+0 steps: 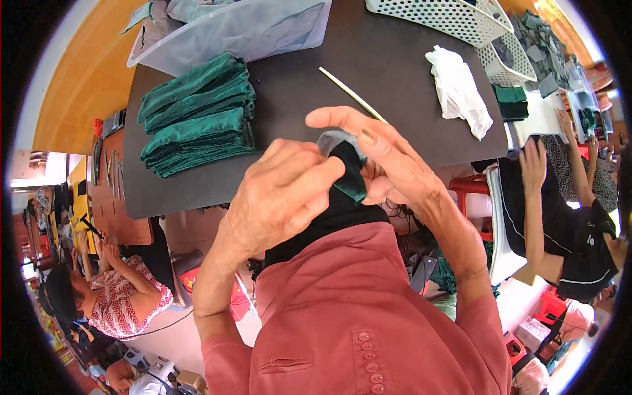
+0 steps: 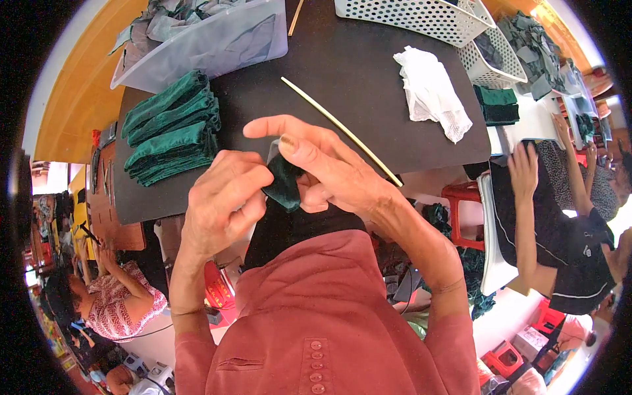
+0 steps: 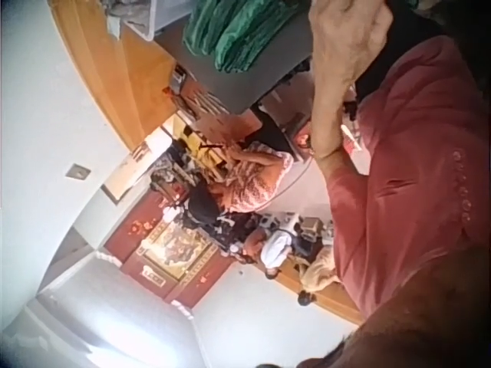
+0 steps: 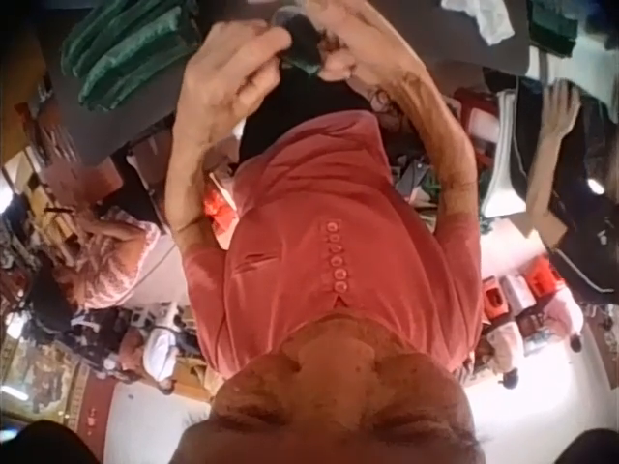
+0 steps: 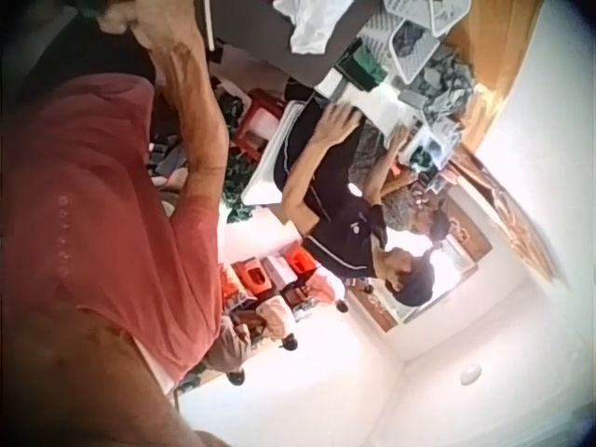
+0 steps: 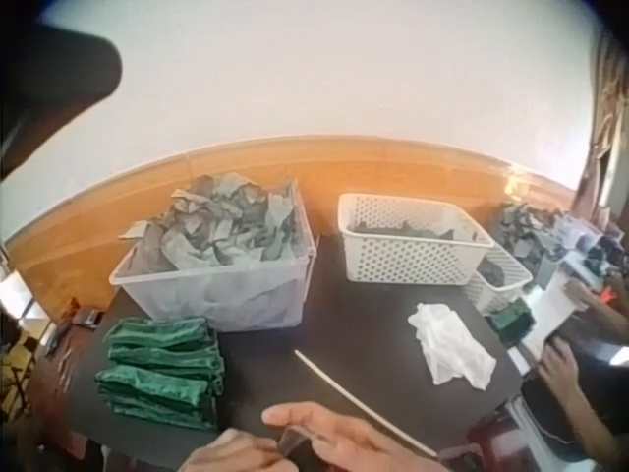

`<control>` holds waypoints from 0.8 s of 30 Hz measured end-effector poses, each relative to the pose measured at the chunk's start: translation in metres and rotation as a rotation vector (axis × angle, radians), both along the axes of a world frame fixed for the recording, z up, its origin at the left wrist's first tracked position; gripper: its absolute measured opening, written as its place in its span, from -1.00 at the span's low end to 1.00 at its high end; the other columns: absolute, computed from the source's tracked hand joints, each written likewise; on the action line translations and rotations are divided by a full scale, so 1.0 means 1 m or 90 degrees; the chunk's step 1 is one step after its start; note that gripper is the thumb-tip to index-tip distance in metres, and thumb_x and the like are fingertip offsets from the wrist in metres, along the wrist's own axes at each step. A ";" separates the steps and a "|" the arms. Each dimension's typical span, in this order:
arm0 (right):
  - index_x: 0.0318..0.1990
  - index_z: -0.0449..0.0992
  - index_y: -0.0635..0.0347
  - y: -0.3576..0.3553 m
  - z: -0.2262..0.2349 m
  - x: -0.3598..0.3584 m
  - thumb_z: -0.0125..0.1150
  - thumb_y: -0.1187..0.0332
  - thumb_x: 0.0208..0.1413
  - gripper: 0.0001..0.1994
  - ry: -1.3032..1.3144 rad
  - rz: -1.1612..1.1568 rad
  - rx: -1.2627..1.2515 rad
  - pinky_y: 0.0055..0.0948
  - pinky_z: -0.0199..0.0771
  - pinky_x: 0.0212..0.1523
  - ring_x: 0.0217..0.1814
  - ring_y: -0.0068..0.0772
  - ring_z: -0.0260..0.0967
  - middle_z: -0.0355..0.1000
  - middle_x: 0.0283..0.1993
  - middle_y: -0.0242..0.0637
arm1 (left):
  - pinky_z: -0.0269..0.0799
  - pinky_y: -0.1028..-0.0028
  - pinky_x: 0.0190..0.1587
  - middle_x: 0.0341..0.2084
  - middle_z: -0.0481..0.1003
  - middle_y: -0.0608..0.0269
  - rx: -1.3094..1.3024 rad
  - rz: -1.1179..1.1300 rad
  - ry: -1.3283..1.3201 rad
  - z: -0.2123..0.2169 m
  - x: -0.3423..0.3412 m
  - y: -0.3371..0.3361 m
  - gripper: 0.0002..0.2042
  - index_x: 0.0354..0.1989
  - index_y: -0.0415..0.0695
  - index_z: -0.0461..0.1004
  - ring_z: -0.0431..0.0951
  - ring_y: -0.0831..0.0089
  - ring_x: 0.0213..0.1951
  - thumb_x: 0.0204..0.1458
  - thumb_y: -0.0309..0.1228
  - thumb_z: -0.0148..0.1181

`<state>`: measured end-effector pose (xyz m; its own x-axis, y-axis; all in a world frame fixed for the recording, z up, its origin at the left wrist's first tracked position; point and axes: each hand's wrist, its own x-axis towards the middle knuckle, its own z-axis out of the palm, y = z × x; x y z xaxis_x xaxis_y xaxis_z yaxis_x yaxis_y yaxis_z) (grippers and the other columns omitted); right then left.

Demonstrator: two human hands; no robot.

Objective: Turning sewn fabric tubes right-side out using a thin wooden stick.

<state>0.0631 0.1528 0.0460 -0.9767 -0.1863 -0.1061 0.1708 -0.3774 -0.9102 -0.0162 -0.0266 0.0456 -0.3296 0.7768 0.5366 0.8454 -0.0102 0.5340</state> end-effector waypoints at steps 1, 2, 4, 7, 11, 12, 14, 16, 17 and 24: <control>0.18 0.18 0.16 0.002 0.000 -0.001 -0.04 -0.04 0.19 -0.44 -0.011 0.036 -0.034 -0.72 -0.16 -0.74 -0.77 -0.79 -0.13 0.03 -0.63 -0.60 | 0.34 0.34 -0.28 -0.48 0.36 0.22 -0.027 -0.020 0.058 0.005 0.000 0.000 -0.67 -0.27 -0.18 0.42 0.44 0.24 -0.31 -0.32 -0.59 0.23; 0.18 0.18 0.16 0.002 0.001 -0.001 -0.04 -0.04 0.19 -0.44 -0.012 0.034 -0.034 -0.72 -0.16 -0.74 -0.77 -0.79 -0.13 0.03 -0.63 -0.60 | 0.34 0.34 -0.29 -0.50 0.35 0.21 -0.053 -0.039 0.116 0.009 0.001 0.000 -0.69 -0.29 -0.19 0.42 0.44 0.26 -0.32 -0.33 -0.57 0.25; 0.19 0.17 0.16 0.002 0.004 -0.003 -0.07 -0.03 0.21 -0.45 -0.016 0.091 -0.047 -0.71 -0.18 -0.75 -0.78 -0.78 -0.14 0.03 -0.62 -0.60 | 0.34 0.35 -0.29 -0.53 0.32 0.21 -0.063 -0.029 0.146 0.011 0.004 0.001 -0.71 -0.34 -0.20 0.43 0.43 0.27 -0.33 -0.35 -0.54 0.27; 0.24 0.11 0.16 0.009 -0.005 -0.007 -0.07 -0.03 0.21 -0.42 -0.039 0.127 -0.128 -0.69 -0.18 -0.75 -0.79 -0.77 -0.15 -0.03 -0.70 -0.60 | 0.34 0.36 -0.29 -0.54 0.34 0.19 -0.079 -0.024 0.119 0.010 -0.002 -0.001 -0.73 -0.37 -0.22 0.42 0.42 0.25 -0.38 -0.36 -0.61 0.22; 0.25 0.04 0.26 0.026 -0.028 -0.003 -0.07 -0.06 0.20 -0.35 0.017 0.236 -0.269 -0.69 -0.20 -0.79 -0.81 -0.78 -0.14 -0.07 -0.77 -0.60 | 0.35 0.37 -0.31 -0.58 0.35 0.13 -0.020 0.010 -0.113 -0.006 -0.010 -0.005 -0.72 -0.35 -0.24 0.40 0.40 0.20 -0.48 -0.35 -0.70 0.11; 0.24 0.04 0.29 0.027 -0.030 -0.004 -0.08 -0.06 0.21 -0.35 0.026 0.239 -0.252 -0.69 -0.20 -0.80 -0.81 -0.78 -0.14 -0.05 -0.77 -0.60 | 0.34 0.37 -0.33 -0.59 0.35 0.12 -0.013 0.002 -0.122 -0.008 -0.010 -0.004 -0.72 -0.35 -0.25 0.40 0.39 0.18 -0.51 -0.34 -0.72 0.07; 0.23 0.04 0.33 0.024 -0.028 -0.005 -0.08 -0.06 0.21 -0.34 0.032 0.214 -0.254 -0.72 -0.17 -0.80 -0.81 -0.79 -0.12 0.00 -0.78 -0.59 | 0.33 0.35 -0.30 -0.53 0.36 0.15 -0.062 -0.005 -0.070 -0.001 -0.010 -0.002 -0.67 -0.30 -0.23 0.40 0.40 0.20 -0.43 -0.36 -0.68 0.16; 0.24 0.06 0.27 0.022 -0.023 -0.003 -0.09 -0.05 0.21 -0.37 0.025 0.205 -0.275 -0.73 -0.15 -0.80 -0.81 -0.80 -0.11 0.02 -0.77 -0.58 | 0.30 0.33 -0.26 -0.45 0.37 0.18 -0.138 0.021 0.103 0.005 -0.006 0.002 -0.59 -0.24 -0.21 0.39 0.41 0.23 -0.33 -0.40 -0.60 0.26; 0.24 0.06 0.27 0.020 -0.022 -0.003 -0.09 -0.05 0.21 -0.37 0.024 0.203 -0.275 -0.73 -0.15 -0.80 -0.81 -0.80 -0.11 0.02 -0.77 -0.58 | 0.28 0.33 -0.22 -0.40 0.36 0.20 -0.179 -0.004 0.144 0.004 -0.008 0.000 -0.51 -0.19 -0.21 0.38 0.40 0.26 -0.26 -0.45 -0.51 0.32; 0.25 0.06 0.16 0.020 -0.025 -0.006 -0.16 -0.08 0.23 -0.40 -0.014 0.204 -0.276 -0.73 -0.14 -0.77 -0.80 -0.78 -0.10 0.02 -0.77 -0.57 | 0.30 0.34 -0.26 -0.46 0.33 0.20 -0.177 0.012 0.197 0.010 -0.005 -0.003 -0.49 -0.21 -0.24 0.37 0.40 0.25 -0.30 -0.49 -0.49 0.33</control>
<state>0.0573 0.1724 0.0211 -0.8622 -0.5059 0.0266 0.3566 -0.6434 -0.6774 -0.0212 -0.0297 0.0552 -0.2013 0.9013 0.3835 0.9651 0.1155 0.2350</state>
